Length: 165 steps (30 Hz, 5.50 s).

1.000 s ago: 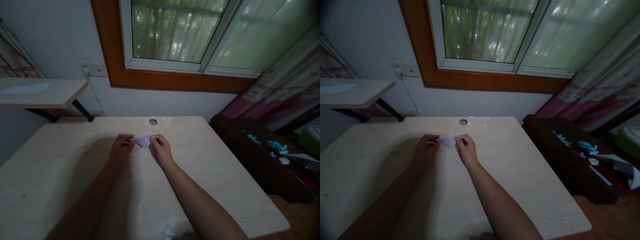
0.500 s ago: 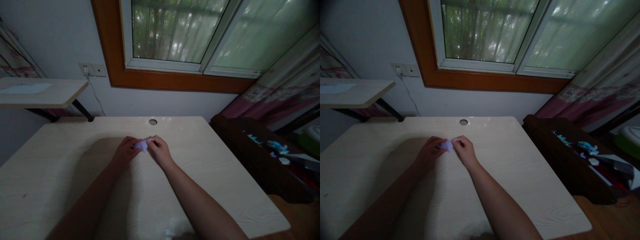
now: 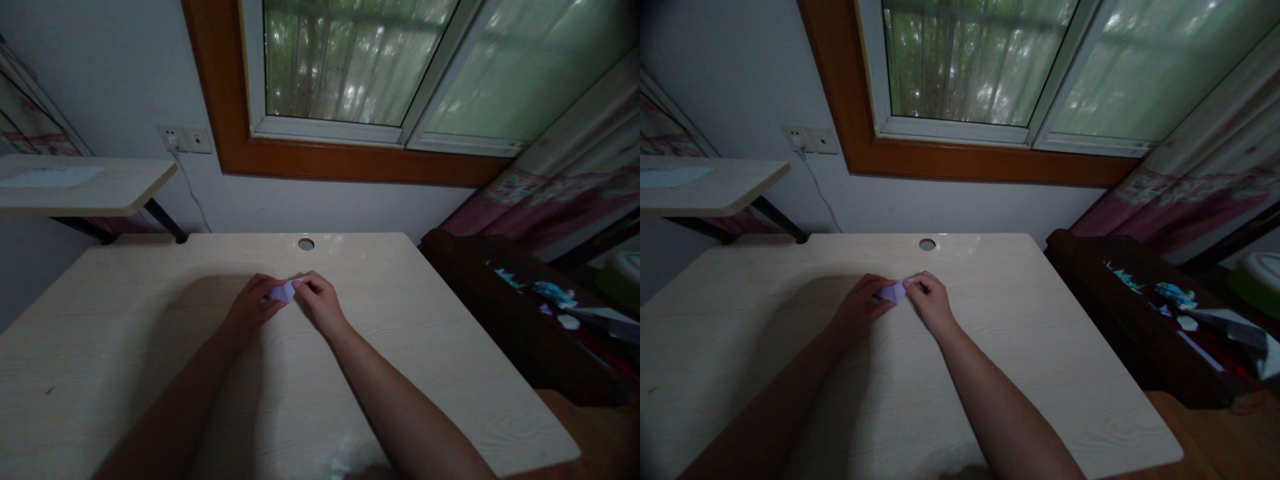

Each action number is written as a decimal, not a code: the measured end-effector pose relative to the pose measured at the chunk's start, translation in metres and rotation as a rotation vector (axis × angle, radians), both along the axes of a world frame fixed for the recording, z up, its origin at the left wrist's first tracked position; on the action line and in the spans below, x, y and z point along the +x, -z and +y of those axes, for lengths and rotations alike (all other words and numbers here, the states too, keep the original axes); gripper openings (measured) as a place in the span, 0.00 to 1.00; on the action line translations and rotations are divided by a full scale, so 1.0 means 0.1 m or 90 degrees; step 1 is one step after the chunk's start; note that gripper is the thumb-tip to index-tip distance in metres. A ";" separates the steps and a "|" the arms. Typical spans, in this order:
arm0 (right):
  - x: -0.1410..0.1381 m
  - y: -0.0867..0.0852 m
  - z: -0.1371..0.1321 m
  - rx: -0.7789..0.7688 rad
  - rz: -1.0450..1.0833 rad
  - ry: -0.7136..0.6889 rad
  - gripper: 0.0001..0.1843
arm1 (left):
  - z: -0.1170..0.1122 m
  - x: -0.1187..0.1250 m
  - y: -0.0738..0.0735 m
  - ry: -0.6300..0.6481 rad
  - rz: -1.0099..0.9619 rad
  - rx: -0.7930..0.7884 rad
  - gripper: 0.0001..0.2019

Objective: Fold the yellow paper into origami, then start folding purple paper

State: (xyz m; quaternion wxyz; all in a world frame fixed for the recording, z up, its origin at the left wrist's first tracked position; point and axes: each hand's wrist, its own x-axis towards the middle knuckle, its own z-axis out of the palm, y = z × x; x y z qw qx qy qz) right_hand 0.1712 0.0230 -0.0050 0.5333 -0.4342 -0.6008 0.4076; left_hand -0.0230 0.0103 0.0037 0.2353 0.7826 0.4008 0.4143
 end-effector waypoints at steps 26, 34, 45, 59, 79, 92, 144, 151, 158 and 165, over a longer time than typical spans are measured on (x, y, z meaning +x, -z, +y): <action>-0.10 -0.08 -0.13 0.147 -0.142 -0.092 0.10 | -0.02 -0.03 -0.03 -0.241 -0.069 -0.174 0.18; -0.07 -0.12 -0.10 0.158 -0.119 -0.081 0.13 | -0.04 -0.02 -0.07 -0.162 -0.249 -0.209 0.24; -0.08 -0.09 -0.09 0.108 -0.081 -0.066 0.19 | -0.03 -0.13 -0.03 -0.060 -0.239 -0.232 0.16; -0.05 -0.07 -0.06 0.066 0.022 -0.054 0.13 | 0.00 -0.10 0.00 -0.009 -0.235 -0.211 0.11; -0.06 -0.16 -0.10 0.066 -0.022 -0.098 0.06 | 0.01 -0.08 -0.01 -0.073 -0.120 -0.072 0.09; -0.07 -0.08 -0.09 -0.006 -0.027 -0.072 0.12 | -0.01 -0.05 0.07 -0.075 -0.219 -0.176 0.11; -0.08 0.00 -0.06 -0.099 0.110 -0.106 0.15 | 0.01 -0.06 0.07 -0.066 -0.265 -0.262 0.14; -0.08 0.00 -0.06 -0.094 0.107 -0.105 0.15 | 0.01 -0.07 0.07 -0.065 -0.225 -0.236 0.10; -0.07 -0.01 -0.06 -0.095 0.111 -0.110 0.16 | 0.03 -0.08 0.10 -0.072 -0.132 -0.203 0.12; -0.07 -0.01 -0.06 -0.096 0.101 -0.120 0.16 | 0.01 -0.07 0.06 -0.057 -0.112 -0.192 0.12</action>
